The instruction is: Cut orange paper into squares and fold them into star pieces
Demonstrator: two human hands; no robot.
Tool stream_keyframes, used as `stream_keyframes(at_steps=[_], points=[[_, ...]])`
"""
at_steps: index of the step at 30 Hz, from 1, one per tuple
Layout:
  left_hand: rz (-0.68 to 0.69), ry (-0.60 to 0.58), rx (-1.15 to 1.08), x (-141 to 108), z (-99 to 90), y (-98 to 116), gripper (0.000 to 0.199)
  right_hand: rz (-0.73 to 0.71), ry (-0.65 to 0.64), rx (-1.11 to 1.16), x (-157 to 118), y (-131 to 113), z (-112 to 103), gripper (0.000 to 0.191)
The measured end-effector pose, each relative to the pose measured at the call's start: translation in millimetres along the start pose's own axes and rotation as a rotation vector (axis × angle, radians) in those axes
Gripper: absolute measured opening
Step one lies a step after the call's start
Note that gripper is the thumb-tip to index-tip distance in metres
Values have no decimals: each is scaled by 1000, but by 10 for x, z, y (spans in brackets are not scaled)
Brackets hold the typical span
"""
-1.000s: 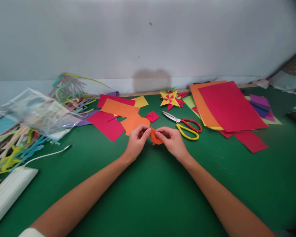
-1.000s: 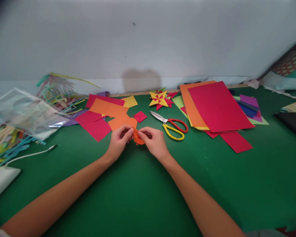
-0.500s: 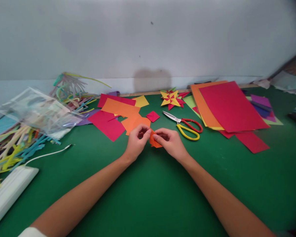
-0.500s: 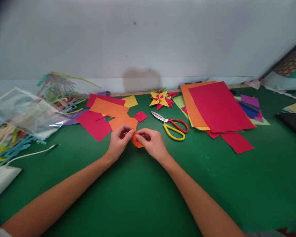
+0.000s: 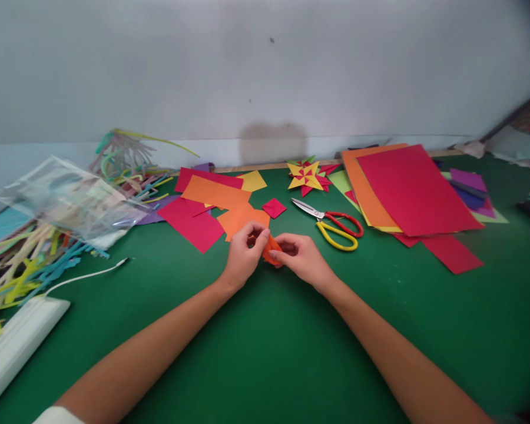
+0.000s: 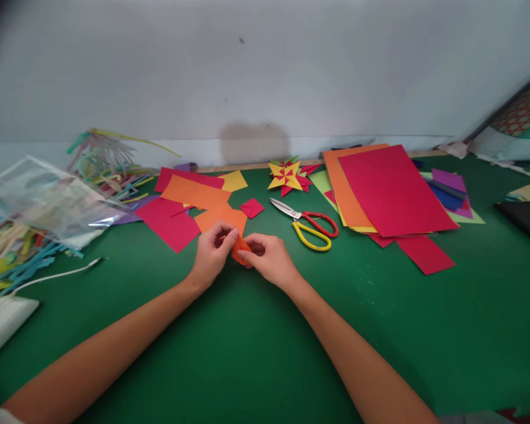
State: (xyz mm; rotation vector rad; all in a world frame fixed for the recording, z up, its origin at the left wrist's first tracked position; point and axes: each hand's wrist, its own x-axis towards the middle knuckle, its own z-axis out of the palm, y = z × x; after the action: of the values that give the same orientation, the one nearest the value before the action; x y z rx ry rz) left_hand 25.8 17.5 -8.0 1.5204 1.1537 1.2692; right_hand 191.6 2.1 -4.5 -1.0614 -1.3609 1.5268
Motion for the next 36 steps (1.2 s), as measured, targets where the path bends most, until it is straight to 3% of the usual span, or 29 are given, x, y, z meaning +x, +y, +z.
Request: stream_keyframes(at_steps=[5,11,17,27,32,36], points=[[-34,29,-32,5,9,12,23,109,-21,117,-1,12,21,30],[-55,-131,12,0,15,11,27,131,19,204,-12,-55,-24,38],[26,-107,124,-21,18,11,25,141,16,203,-12,-69,-26,41],[-23,-113,62,-32,15,-12,29,173,15,141,3,23,-40,44],[-2,-178,113,28,-18,20,33,59,-70,-6,26,31,-109,35],[105,-240,274,296,-101,74,34,-58,137,-146,55,-33,-195,26]])
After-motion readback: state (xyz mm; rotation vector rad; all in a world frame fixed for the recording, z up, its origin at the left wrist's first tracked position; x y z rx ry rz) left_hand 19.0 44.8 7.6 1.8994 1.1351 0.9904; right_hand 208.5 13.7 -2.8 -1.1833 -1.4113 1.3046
